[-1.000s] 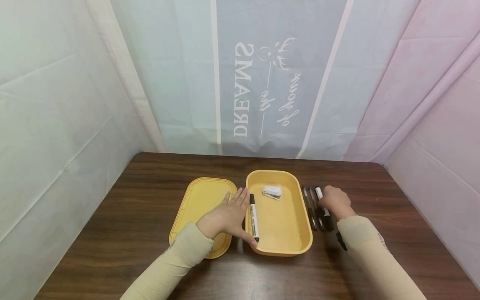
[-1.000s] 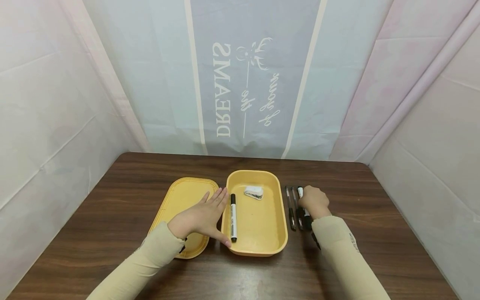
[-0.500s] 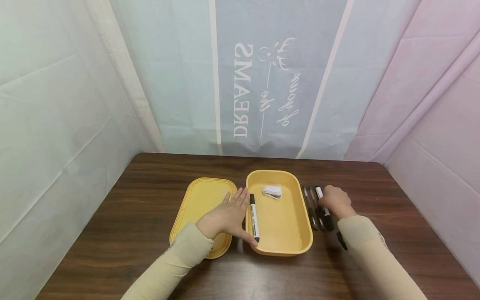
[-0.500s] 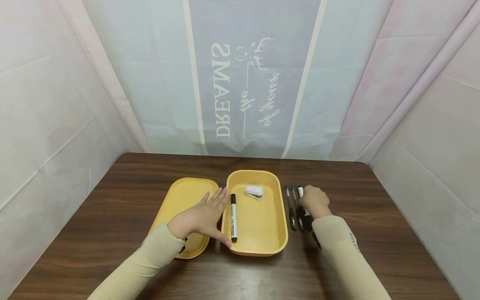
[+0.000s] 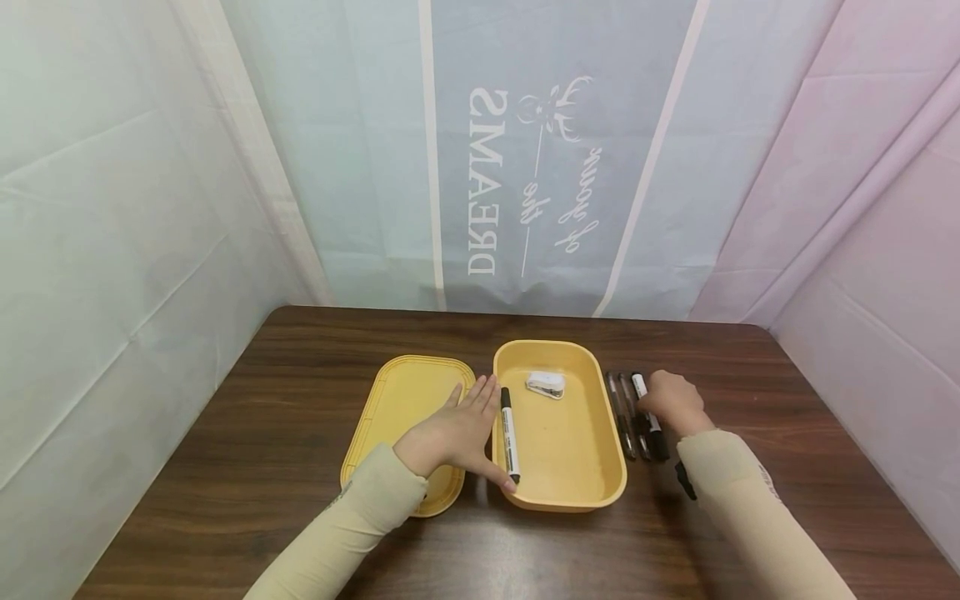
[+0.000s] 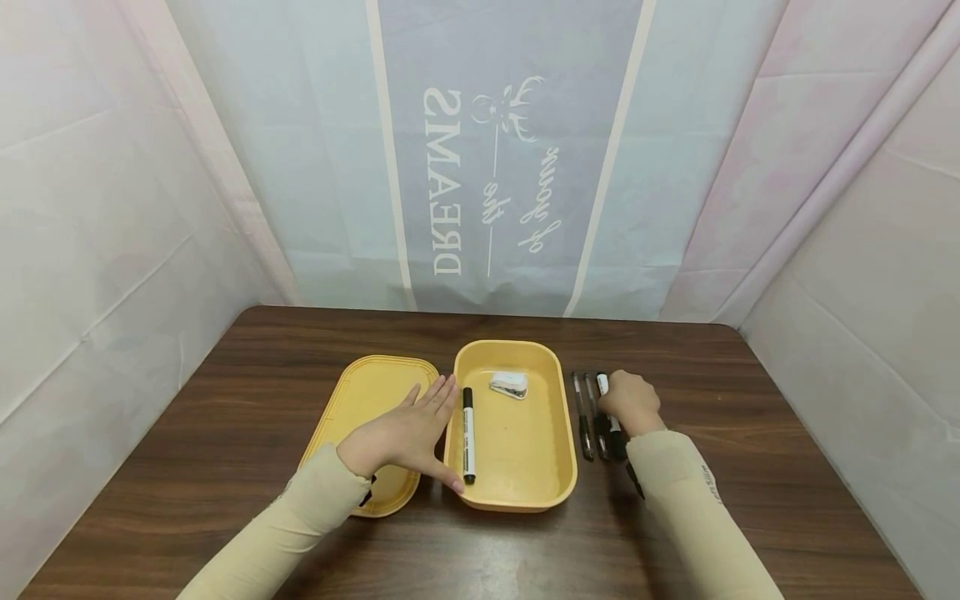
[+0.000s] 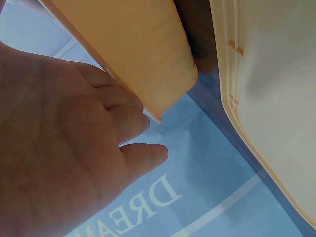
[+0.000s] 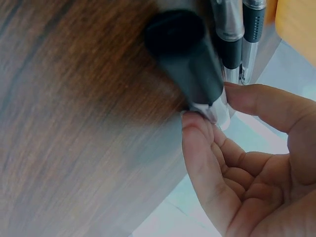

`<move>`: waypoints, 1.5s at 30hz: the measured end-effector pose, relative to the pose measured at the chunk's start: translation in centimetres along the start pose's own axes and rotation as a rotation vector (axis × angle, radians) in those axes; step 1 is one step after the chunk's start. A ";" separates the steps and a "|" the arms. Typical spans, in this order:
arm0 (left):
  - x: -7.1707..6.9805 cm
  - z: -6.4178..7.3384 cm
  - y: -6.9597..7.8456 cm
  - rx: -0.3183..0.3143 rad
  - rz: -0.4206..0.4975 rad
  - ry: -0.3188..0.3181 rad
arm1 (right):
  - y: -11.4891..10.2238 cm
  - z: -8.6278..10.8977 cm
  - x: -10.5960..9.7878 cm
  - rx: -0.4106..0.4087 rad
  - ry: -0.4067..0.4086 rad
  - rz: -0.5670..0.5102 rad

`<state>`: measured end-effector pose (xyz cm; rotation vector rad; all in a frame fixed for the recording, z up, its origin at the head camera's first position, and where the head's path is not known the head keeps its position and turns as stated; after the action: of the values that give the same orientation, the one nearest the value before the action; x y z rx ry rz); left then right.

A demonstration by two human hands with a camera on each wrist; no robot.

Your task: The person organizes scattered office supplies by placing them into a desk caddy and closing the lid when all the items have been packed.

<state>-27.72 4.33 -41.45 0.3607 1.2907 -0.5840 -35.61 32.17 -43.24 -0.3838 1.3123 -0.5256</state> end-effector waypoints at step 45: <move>-0.5 0.4 0.2 0.012 0.011 0.008 | -5.3 0.8 2.1 -0.062 -0.636 -1.213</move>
<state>-27.41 4.40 -40.85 0.3802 1.2922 -0.5814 -35.31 26.57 -41.82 -1.2982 0.3552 -1.2307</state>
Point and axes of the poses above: each hand's wrist, its own z-axis away from the middle knuckle, its own x-axis out of the palm, y = z × x, the point moved 10 cm from there along -z, towards the middle knuckle, and after that the axes turned 15 degrees about -z, right-handed, at the moved point
